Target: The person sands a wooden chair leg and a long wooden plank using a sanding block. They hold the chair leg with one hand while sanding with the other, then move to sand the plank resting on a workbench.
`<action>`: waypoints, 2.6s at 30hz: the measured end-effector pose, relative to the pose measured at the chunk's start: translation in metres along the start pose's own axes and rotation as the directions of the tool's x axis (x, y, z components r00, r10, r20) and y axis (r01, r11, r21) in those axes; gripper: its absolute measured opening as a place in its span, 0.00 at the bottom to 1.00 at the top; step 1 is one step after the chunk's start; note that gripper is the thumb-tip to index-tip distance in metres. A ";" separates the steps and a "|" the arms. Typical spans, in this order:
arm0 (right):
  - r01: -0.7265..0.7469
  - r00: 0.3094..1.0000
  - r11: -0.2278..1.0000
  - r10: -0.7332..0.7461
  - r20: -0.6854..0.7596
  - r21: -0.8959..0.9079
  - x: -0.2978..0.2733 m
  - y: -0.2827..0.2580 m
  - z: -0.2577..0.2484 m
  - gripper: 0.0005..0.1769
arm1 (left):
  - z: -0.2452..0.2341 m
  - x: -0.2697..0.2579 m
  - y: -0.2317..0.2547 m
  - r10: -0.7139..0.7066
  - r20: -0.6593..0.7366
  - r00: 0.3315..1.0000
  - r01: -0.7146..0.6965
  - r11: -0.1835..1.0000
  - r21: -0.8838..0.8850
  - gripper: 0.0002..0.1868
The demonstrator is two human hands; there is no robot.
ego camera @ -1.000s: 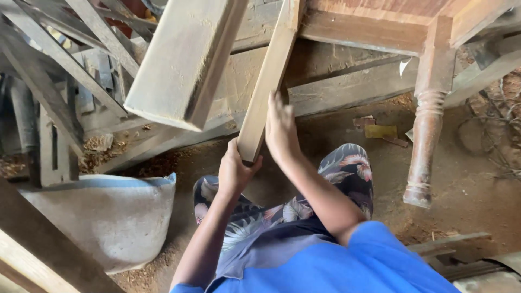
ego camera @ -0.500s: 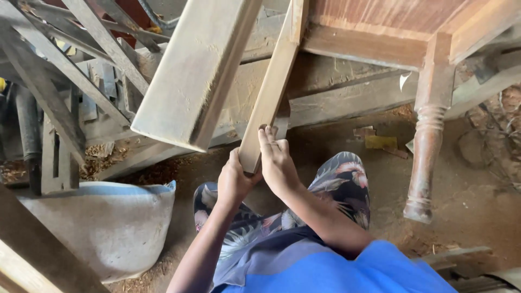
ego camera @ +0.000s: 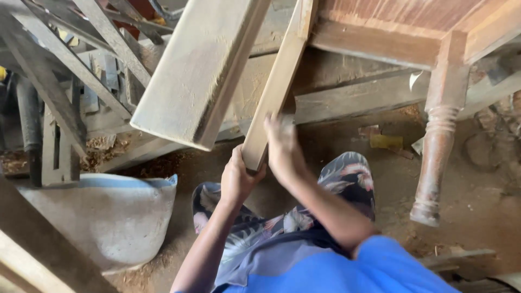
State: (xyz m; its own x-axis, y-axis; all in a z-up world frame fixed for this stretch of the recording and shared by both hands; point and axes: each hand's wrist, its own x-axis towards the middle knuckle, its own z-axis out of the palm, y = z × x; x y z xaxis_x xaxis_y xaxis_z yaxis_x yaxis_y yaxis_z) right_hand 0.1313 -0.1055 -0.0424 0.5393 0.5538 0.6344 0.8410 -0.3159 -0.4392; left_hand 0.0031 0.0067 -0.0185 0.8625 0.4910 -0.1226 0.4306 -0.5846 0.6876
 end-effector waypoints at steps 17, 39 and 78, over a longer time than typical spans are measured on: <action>-0.681 0.666 0.494 0.724 0.178 0.541 0.061 0.031 -0.005 0.39 | -0.008 -0.005 0.002 -0.093 0.003 0.996 0.092 0.973 -0.214 0.43; 0.362 0.893 0.905 -0.269 0.361 -0.223 -0.021 -0.056 -0.026 0.23 | 0.012 -0.009 -0.026 -0.133 -0.084 0.988 0.090 0.915 -0.394 0.36; 0.614 0.790 0.434 -0.347 0.506 -0.660 0.070 -0.025 -0.058 0.14 | -0.002 -0.018 0.001 -0.285 0.011 0.958 0.276 0.913 -0.300 0.39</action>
State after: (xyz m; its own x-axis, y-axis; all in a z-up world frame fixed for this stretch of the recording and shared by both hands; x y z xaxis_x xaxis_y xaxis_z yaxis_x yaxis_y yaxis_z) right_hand 0.1502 -0.1037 0.0499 0.1121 0.9368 0.3315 0.7241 -0.3055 0.6183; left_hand -0.0124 -0.0013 -0.0138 0.7067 0.6301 -0.3218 0.5509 -0.2045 0.8091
